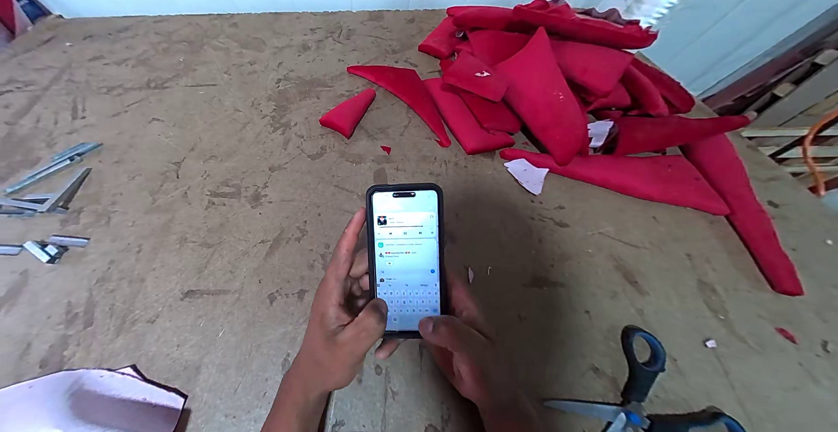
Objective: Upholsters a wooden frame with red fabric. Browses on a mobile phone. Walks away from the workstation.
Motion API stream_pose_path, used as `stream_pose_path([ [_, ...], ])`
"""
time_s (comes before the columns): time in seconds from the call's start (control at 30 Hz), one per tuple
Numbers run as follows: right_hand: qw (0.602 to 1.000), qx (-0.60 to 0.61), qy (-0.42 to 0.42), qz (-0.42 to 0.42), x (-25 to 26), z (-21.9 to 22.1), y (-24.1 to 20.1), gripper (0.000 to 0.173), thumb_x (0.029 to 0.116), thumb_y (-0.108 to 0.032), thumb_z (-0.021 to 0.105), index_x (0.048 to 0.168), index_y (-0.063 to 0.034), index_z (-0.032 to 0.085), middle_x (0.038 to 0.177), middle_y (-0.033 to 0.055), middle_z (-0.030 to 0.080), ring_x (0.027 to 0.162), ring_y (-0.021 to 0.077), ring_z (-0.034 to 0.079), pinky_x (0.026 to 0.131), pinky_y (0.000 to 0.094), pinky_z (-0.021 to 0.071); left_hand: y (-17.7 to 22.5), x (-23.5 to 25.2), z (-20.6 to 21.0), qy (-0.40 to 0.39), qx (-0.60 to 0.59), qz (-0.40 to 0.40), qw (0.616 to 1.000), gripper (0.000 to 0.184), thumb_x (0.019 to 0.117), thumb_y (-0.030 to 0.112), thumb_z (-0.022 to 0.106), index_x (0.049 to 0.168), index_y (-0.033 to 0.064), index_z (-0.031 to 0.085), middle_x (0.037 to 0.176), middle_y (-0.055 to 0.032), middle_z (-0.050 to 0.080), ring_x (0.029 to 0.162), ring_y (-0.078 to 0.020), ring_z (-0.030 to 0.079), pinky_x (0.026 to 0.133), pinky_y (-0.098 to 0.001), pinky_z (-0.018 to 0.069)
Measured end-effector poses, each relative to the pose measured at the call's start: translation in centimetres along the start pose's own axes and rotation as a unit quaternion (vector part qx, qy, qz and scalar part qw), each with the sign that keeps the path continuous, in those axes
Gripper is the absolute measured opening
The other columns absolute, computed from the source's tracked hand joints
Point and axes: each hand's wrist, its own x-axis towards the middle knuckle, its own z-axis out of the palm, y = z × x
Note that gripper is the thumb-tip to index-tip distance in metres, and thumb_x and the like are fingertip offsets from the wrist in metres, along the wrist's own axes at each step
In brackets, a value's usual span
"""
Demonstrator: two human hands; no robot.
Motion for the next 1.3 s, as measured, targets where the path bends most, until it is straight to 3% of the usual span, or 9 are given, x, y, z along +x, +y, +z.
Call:
stream_pose_path([
  [0.1, 1.0, 0.006, 0.011, 0.002, 0.1, -0.1, 0.0, 0.049, 0.0962, -0.002, 0.046, 0.145, -0.0033, 0.04, 0.128, 0.0181, 0.065, 0.109, 0.0336, 0.071, 0.077, 0.0561, 0.0646, -0.1, 0.0, -0.1, -0.005, -0.009, 0.007, 1.0, 0.086, 0.095, 0.002, 0.055, 0.166, 0.021, 0.011, 0.127, -0.0186, 0.065, 0.099, -0.0243, 0.072, 0.082, -0.0368, 0.063],
  [0.2, 0.999, 0.005, 0.033, 0.011, 0.1, 0.0, -0.1, 0.045, 0.0996, -0.009, 0.047, 0.144, -0.0037, 0.042, 0.126, 0.0183, 0.066, 0.105, 0.0333, 0.072, 0.074, 0.054, 0.0654, -0.3, 0.0, -0.1, -0.017, -0.024, 0.009, 1.0, 0.084, 0.0976, 0.012, 0.057, 0.166, 0.023, 0.009, 0.13, -0.0181, 0.063, 0.099, -0.0237, 0.071, 0.078, -0.0357, 0.0631],
  [0.43, 0.999, 0.005, 0.045, 0.005, 0.1, 0.0, 0.1, 0.042, 0.1021, -0.014, 0.048, 0.142, -0.0044, 0.043, 0.125, 0.0185, 0.066, 0.104, 0.0328, 0.072, 0.071, 0.052, 0.0658, -0.2, 0.0, 0.0, -0.013, -0.016, 0.005, 1.0, 0.085, 0.0967, 0.013, 0.058, 0.166, 0.0227, 0.01, 0.129, -0.0179, 0.064, 0.1, -0.0241, 0.071, 0.078, -0.0363, 0.0633],
  [1.1, 0.999, -0.003, 0.044, -0.01, 0.0, 0.0, 0.2, 0.042, 0.1016, -0.011, 0.05, 0.143, -0.0044, 0.044, 0.126, 0.0184, 0.066, 0.105, 0.0326, 0.072, 0.07, 0.0528, 0.0661, -0.2, 0.0, 0.0, -0.01, -0.031, 0.007, 0.999, 0.08, 0.0998, 0.015, 0.054, 0.166, 0.0235, 0.01, 0.125, -0.0184, 0.065, 0.104, -0.0243, 0.071, 0.085, -0.0381, 0.062],
  [1.17, 0.999, -0.003, 0.041, -0.017, 0.1, 0.1, 0.3, 0.044, 0.1014, -0.014, 0.054, 0.143, -0.0041, 0.043, 0.125, 0.0182, 0.066, 0.104, 0.0321, 0.073, 0.07, 0.0517, 0.0663, -0.2, 0.0, 0.1, -0.012, -0.033, 0.007, 0.999, 0.08, 0.0994, 0.015, 0.053, 0.166, 0.0233, 0.01, 0.124, -0.0175, 0.065, 0.102, -0.0238, 0.07, 0.081, -0.0371, 0.0626],
  [1.3, 0.994, -0.041, 0.104, -0.019, 0.4, 0.9, 0.4, 0.05, 0.1004, -0.026, 0.068, 0.137, -0.0011, 0.045, 0.116, 0.0186, 0.07, 0.091, 0.0295, 0.076, 0.06, 0.0447, 0.0669, -0.1, 0.2, 0.4, -0.02, -0.049, 0.001, 0.999, 0.08, 0.0993, 0.013, 0.054, 0.166, 0.0227, 0.012, 0.124, -0.0167, 0.064, 0.09, -0.0217, 0.072, 0.059, -0.0311, 0.0621],
])
